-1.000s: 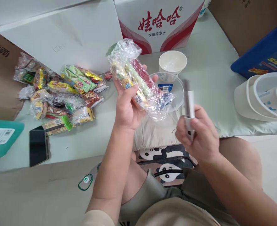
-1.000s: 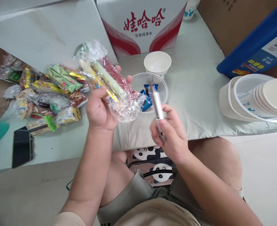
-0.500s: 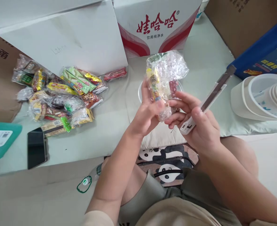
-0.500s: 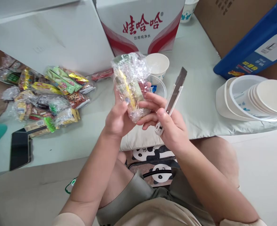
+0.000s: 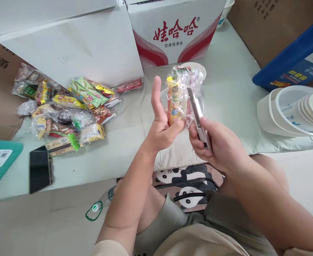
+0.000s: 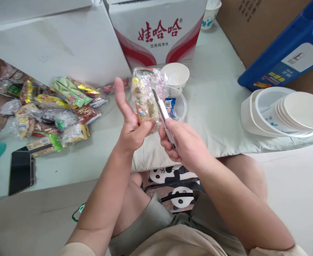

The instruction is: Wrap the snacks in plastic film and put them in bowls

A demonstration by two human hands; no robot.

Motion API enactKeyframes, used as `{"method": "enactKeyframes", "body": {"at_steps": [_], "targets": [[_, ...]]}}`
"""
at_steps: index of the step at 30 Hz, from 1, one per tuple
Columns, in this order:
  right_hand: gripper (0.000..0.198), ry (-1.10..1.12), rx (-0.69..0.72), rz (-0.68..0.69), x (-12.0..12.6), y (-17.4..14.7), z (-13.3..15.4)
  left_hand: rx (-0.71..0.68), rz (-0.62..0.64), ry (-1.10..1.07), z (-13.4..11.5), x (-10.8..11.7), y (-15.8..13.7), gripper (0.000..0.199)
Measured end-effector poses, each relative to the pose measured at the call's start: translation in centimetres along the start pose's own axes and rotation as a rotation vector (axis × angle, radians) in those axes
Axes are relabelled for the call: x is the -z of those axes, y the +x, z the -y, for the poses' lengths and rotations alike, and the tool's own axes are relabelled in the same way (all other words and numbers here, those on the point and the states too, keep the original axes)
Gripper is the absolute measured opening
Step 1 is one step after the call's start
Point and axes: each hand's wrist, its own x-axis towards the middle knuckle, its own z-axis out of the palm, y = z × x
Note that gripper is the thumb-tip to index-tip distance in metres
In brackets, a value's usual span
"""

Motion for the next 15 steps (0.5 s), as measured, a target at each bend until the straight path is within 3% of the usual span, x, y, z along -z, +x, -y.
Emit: {"method": "enactKeyframes", "body": {"at_steps": [2,7,11,15], "targets": [[0.057,-0.002,-0.066,0.008,-0.2,0.0,-1.1,-0.078,0.007,0.060,0.2,0.2,0.0,0.094],[0.058,0.006,-0.104,0.038,-0.3,-0.1,-3.9,-0.142,-0.035,0.124,1.0,1.3,0.2,0.041],[0.054,-0.045,-0.130,0.075,0.0,-0.7,-6.2,-0.271,-0.078,0.052,1.2,1.7,0.7,0.034],[0.052,-0.317,-0.051,0.001,2.4,-2.2,-7.2,-0.249,-0.176,0.005,0.3,2.2,1.2,0.037]]}}
